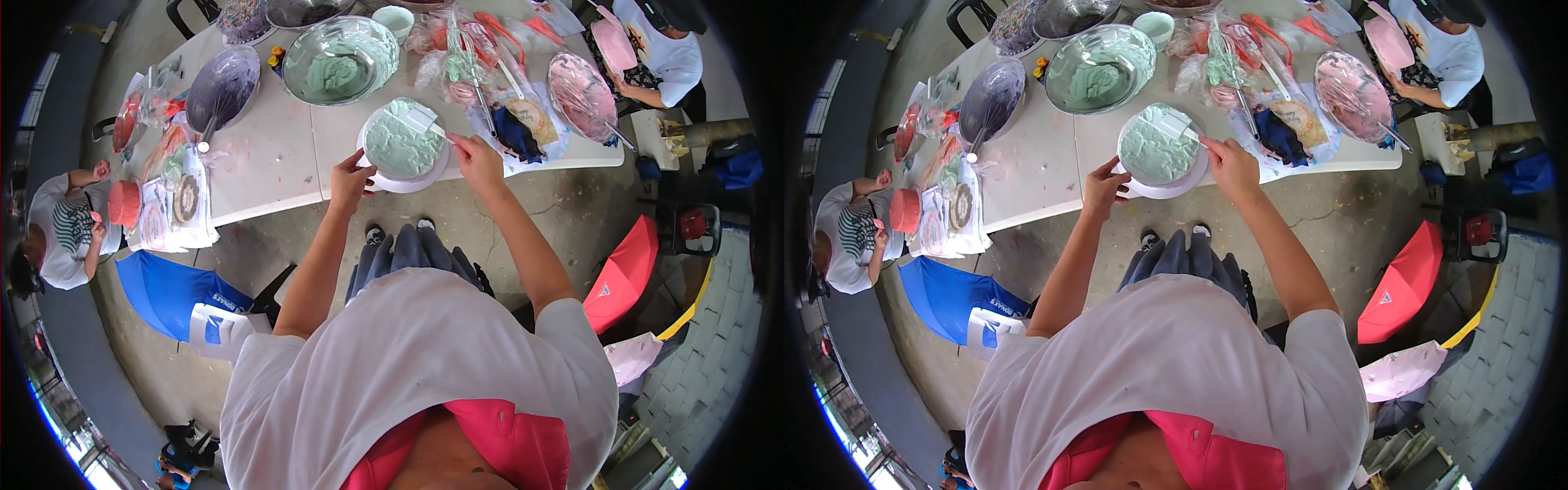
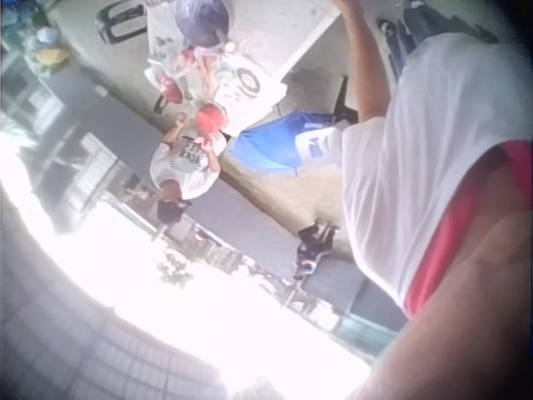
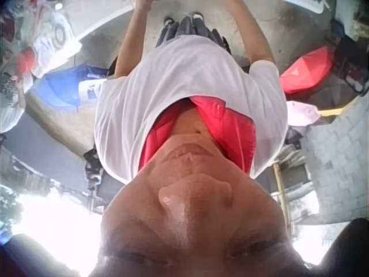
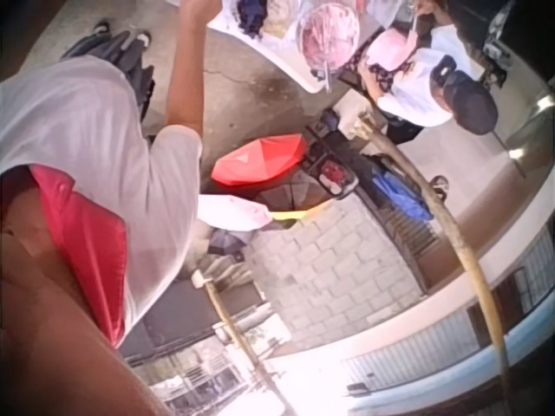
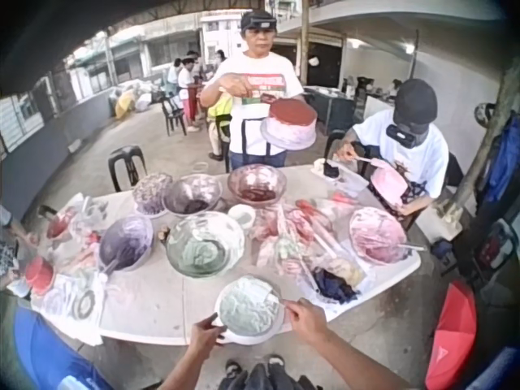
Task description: The person spreads green frosting onto the top and sides of a white cake using a spatula while holding the cake stand.
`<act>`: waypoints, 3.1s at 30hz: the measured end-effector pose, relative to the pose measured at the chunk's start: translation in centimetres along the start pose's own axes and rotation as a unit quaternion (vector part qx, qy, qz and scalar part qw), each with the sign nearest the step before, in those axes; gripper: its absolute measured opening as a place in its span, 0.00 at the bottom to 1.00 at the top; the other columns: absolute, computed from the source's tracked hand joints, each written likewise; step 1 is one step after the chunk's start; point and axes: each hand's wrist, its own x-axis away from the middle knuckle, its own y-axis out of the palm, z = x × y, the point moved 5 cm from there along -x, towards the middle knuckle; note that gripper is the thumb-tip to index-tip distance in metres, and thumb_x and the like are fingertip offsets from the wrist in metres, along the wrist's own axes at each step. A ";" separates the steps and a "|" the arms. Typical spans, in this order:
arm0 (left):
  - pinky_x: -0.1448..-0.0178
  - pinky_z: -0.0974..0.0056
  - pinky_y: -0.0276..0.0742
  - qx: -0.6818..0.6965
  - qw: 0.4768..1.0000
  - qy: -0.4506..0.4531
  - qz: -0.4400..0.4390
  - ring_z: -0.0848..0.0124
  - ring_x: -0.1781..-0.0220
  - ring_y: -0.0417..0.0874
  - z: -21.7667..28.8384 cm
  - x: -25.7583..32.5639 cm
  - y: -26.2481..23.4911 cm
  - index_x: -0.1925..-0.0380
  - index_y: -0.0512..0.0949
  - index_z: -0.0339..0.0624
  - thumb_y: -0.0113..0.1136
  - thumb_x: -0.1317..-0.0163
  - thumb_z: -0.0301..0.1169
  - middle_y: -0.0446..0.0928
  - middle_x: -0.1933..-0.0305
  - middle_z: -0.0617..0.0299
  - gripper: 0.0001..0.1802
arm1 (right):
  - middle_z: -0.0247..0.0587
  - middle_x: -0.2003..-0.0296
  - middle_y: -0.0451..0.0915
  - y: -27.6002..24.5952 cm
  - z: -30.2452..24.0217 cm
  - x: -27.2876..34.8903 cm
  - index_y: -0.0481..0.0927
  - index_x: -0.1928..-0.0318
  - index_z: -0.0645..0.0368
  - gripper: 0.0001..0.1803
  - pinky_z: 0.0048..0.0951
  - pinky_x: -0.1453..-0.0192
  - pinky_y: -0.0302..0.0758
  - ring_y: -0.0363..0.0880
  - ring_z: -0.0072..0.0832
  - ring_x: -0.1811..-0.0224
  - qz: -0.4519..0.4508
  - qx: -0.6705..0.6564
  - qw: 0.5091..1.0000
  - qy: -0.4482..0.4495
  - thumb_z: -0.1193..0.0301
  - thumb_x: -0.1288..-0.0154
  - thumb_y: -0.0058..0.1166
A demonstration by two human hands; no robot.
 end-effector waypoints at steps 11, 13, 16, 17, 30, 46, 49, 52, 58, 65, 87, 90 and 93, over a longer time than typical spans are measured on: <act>0.79 0.70 0.75 0.006 1.000 -0.005 0.002 0.77 0.76 0.75 -0.1 0.1 -0.2 0.45 0.67 0.41 0.60 0.52 0.25 0.76 0.73 0.64 0.30 | 0.36 0.79 0.69 -2.2 -2.5 4.1 0.79 0.57 0.42 0.14 0.32 0.76 0.68 0.72 0.33 0.78 -0.050 -0.050 0.998 -0.001 0.71 0.45 0.52; 0.80 0.70 0.75 0.006 1.000 -0.005 0.003 0.77 0.76 0.75 0.0 0.2 -0.1 0.45 0.67 0.41 0.60 0.52 0.25 0.75 0.73 0.63 0.30 | 0.35 0.78 0.69 -1.4 -2.8 4.9 0.79 0.56 0.42 0.15 0.32 0.75 0.68 0.72 0.32 0.78 -0.078 -0.061 0.995 -0.011 0.72 0.45 0.52; 0.83 0.71 0.73 0.015 1.000 -0.004 0.006 0.76 0.78 0.74 0.1 0.2 0.0 0.45 0.66 0.39 0.60 0.53 0.23 0.75 0.73 0.62 0.31 | 0.35 0.77 0.70 -0.5 -3.4 4.6 0.79 0.57 0.41 0.15 0.33 0.74 0.70 0.73 0.33 0.78 -0.097 -0.066 0.993 -0.011 0.72 0.45 0.51; 0.83 0.71 0.73 0.014 1.000 -0.004 0.007 0.76 0.78 0.74 0.1 0.2 0.0 0.45 0.66 0.39 0.60 0.53 0.23 0.75 0.73 0.62 0.31 | 0.35 0.77 0.70 -0.3 -3.6 4.3 0.79 0.57 0.41 0.15 0.33 0.74 0.70 0.73 0.33 0.78 -0.097 -0.067 0.993 -0.012 0.72 0.45 0.51; 0.80 0.70 0.75 0.010 1.000 -0.006 0.000 0.76 0.77 0.75 -0.2 0.1 -0.1 0.44 0.66 0.40 0.60 0.52 0.24 0.76 0.73 0.62 0.31 | 0.38 0.79 0.69 0.8 -4.2 -0.8 0.80 0.58 0.41 0.13 0.35 0.74 0.69 0.72 0.36 0.78 -0.058 0.002 0.998 -0.033 0.69 0.44 0.51; 0.80 0.71 0.75 -0.002 1.000 -0.006 0.002 0.76 0.76 0.75 0.0 0.2 -0.2 0.45 0.67 0.41 0.60 0.52 0.25 0.76 0.73 0.63 0.30 | 0.36 0.77 0.71 -1.2 -1.3 -1.7 0.79 0.58 0.40 0.12 0.35 0.74 0.69 0.73 0.36 0.76 -0.008 0.010 1.000 0.011 0.68 0.44 0.50; 0.79 0.71 0.76 -0.003 1.000 -0.007 -0.004 0.76 0.76 0.75 0.0 0.2 -0.2 0.45 0.67 0.41 0.60 0.52 0.25 0.76 0.73 0.63 0.30 | 0.36 0.77 0.70 -0.7 -0.9 -0.2 0.79 0.57 0.40 0.13 0.33 0.74 0.69 0.73 0.35 0.76 -0.027 -0.016 0.999 0.008 0.68 0.43 0.51; 0.79 0.71 0.76 -0.001 1.000 -0.005 -0.007 0.76 0.76 0.75 0.1 0.2 -0.1 0.44 0.66 0.41 0.60 0.52 0.25 0.76 0.73 0.63 0.31 | 0.36 0.78 0.70 -0.9 0.6 0.2 0.79 0.57 0.40 0.13 0.32 0.74 0.69 0.73 0.34 0.76 0.005 0.009 1.000 0.009 0.69 0.44 0.51; 0.80 0.71 0.75 0.002 1.000 -0.002 -0.005 0.76 0.77 0.75 -0.2 0.1 -0.2 0.44 0.66 0.40 0.60 0.52 0.25 0.76 0.73 0.62 0.31 | 0.37 0.78 0.70 -1.7 -0.9 0.6 0.79 0.58 0.41 0.13 0.33 0.75 0.69 0.72 0.35 0.78 -0.006 -0.028 1.000 -0.002 0.70 0.44 0.52; 0.80 0.71 0.76 -0.016 1.000 -0.005 -0.003 0.76 0.77 0.75 0.0 0.1 -0.1 0.44 0.66 0.40 0.60 0.51 0.25 0.76 0.73 0.62 0.31 | 0.37 0.80 0.69 -0.4 -0.3 0.8 0.79 0.58 0.41 0.13 0.33 0.76 0.68 0.72 0.35 0.79 -0.017 -0.026 0.999 -0.041 0.69 0.44 0.51; 0.80 0.71 0.75 -0.008 1.000 -0.002 -0.005 0.76 0.77 0.75 0.0 0.2 -0.2 0.45 0.66 0.41 0.60 0.51 0.26 0.76 0.73 0.62 0.30 | 0.37 0.78 0.71 -2.1 1.4 2.7 0.79 0.57 0.41 0.13 0.30 0.74 0.68 0.72 0.33 0.77 0.000 -0.065 0.996 0.055 0.69 0.43 0.52; 0.80 0.70 0.75 -0.011 1.000 -0.003 -0.005 0.76 0.77 0.75 0.0 0.1 -0.2 0.45 0.66 0.41 0.60 0.51 0.26 0.76 0.73 0.62 0.30 | 0.37 0.78 0.71 -2.3 1.7 4.0 0.78 0.56 0.41 0.14 0.30 0.74 0.68 0.72 0.33 0.77 0.002 -0.053 0.997 0.051 0.70 0.43 0.52; 0.80 0.70 0.75 -0.013 1.000 -0.004 -0.002 0.76 0.77 0.75 -0.2 -0.1 -0.2 0.45 0.67 0.41 0.60 0.51 0.26 0.76 0.73 0.62 0.30 | 0.38 0.78 0.71 -3.2 3.1 5.0 0.79 0.56 0.41 0.14 0.30 0.74 0.68 0.72 0.32 0.78 0.027 -0.058 0.996 0.057 0.69 0.43 0.52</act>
